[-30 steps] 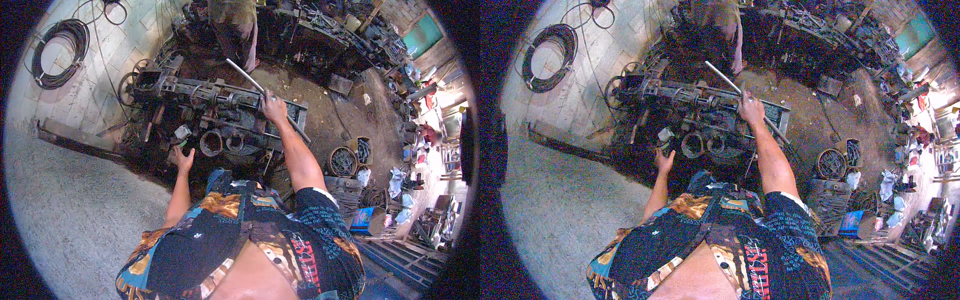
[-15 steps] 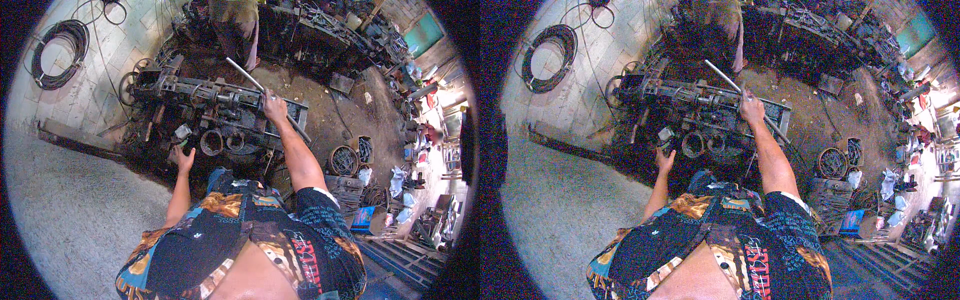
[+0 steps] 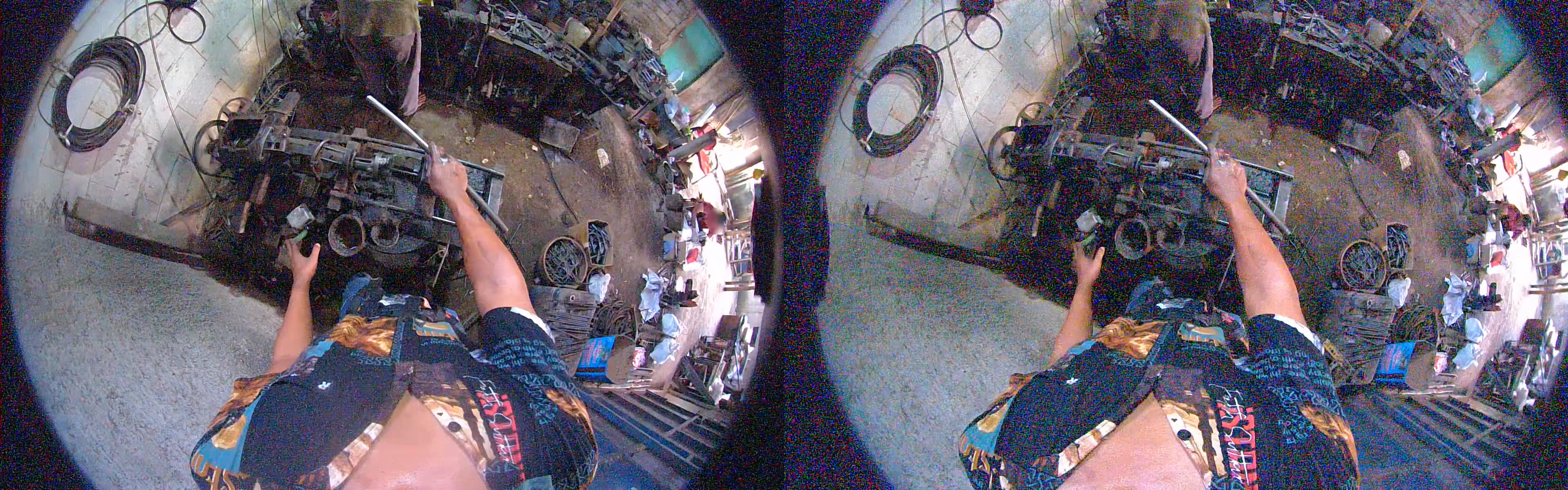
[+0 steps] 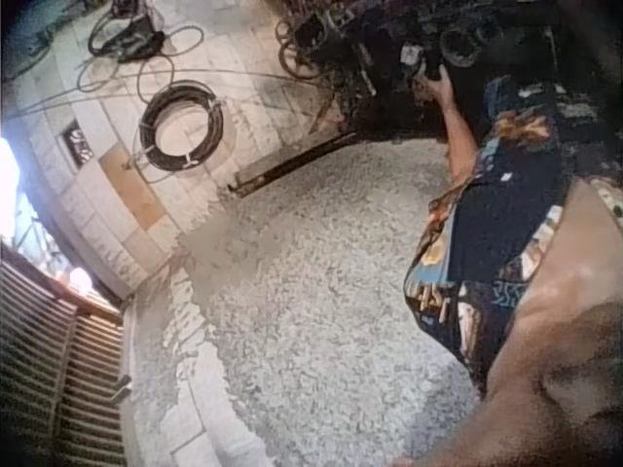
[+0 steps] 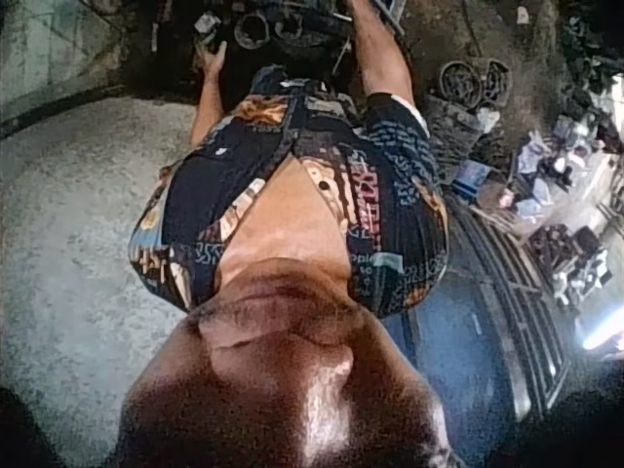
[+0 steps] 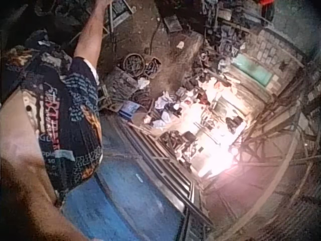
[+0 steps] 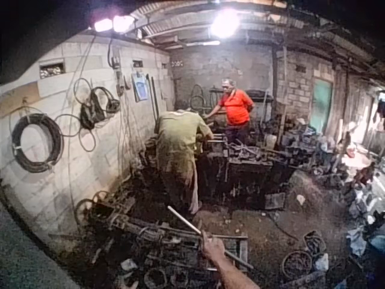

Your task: Bending metal pipes using a manual bending machine in a fabrication shop.

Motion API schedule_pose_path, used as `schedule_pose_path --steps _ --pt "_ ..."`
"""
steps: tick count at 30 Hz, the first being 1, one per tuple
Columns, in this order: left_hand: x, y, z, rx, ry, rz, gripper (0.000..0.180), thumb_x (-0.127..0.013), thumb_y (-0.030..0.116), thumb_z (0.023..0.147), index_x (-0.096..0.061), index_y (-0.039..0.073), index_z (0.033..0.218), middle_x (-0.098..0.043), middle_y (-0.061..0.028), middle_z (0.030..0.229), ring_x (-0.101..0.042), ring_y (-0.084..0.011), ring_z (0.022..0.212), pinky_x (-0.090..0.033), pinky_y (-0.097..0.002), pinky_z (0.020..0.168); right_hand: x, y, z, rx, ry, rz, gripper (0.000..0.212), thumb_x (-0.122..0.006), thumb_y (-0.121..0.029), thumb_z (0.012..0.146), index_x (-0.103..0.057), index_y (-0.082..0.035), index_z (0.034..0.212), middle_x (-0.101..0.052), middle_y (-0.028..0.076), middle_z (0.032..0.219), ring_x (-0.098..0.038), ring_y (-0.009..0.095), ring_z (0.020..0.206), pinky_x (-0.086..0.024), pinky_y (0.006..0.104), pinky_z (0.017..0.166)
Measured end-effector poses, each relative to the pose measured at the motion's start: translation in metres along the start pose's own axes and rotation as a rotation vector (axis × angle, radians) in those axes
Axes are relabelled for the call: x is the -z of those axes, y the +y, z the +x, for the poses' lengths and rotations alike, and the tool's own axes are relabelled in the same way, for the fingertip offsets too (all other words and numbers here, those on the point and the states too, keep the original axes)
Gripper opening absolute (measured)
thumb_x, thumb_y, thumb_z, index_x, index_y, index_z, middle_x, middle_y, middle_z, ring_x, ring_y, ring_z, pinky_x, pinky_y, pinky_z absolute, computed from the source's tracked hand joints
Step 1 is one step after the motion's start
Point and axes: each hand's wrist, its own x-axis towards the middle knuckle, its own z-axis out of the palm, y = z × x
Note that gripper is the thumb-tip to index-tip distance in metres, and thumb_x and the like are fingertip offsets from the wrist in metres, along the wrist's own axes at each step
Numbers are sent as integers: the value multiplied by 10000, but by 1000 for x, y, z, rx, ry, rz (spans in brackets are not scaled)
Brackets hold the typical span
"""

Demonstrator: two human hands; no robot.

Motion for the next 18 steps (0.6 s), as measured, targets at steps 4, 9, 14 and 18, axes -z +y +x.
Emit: schedule_pose_path --steps 4,9,14,18 --pt "0 2 2 57 -42 -11 975 -701 461 738 -227 -95 1383 -187 -276 1461 -207 -367 1363 -201 -399 1115 -6 2 0 13 105 8 445 -464 -252 884 -404 -139 1311 -641 169 1034 -633 359 880 -523 458 738" --pt "-5 -9 4 66 -48 3 971 -710 419 747 -200 -92 1396 -147 -263 1478 -150 -344 1386 -164 -387 1128 1 -4 1 -37 15 28 417 -451 -279 904 -425 -136 1294 -644 175 1007 -635 362 853 -528 460 716" --pt "-8 -10 5 67 -49 44 975 -679 456 760 -190 -98 1395 -148 -272 1475 -128 -363 1387 -146 -403 1130 -6 0 3 -13 92 18 398 -457 -260 896 -470 -130 1272 -646 188 939 -638 360 814 -526 453 701" --pt "-12 -17 5 16 6 -39 977 -663 474 766 -183 -97 1397 -142 -270 1477 -133 -361 1386 -147 -404 1130 -12 -1 3 40 183 10 401 -462 -242 885 -477 -124 1269 -646 195 888 -640 357 793 -525 454 687"
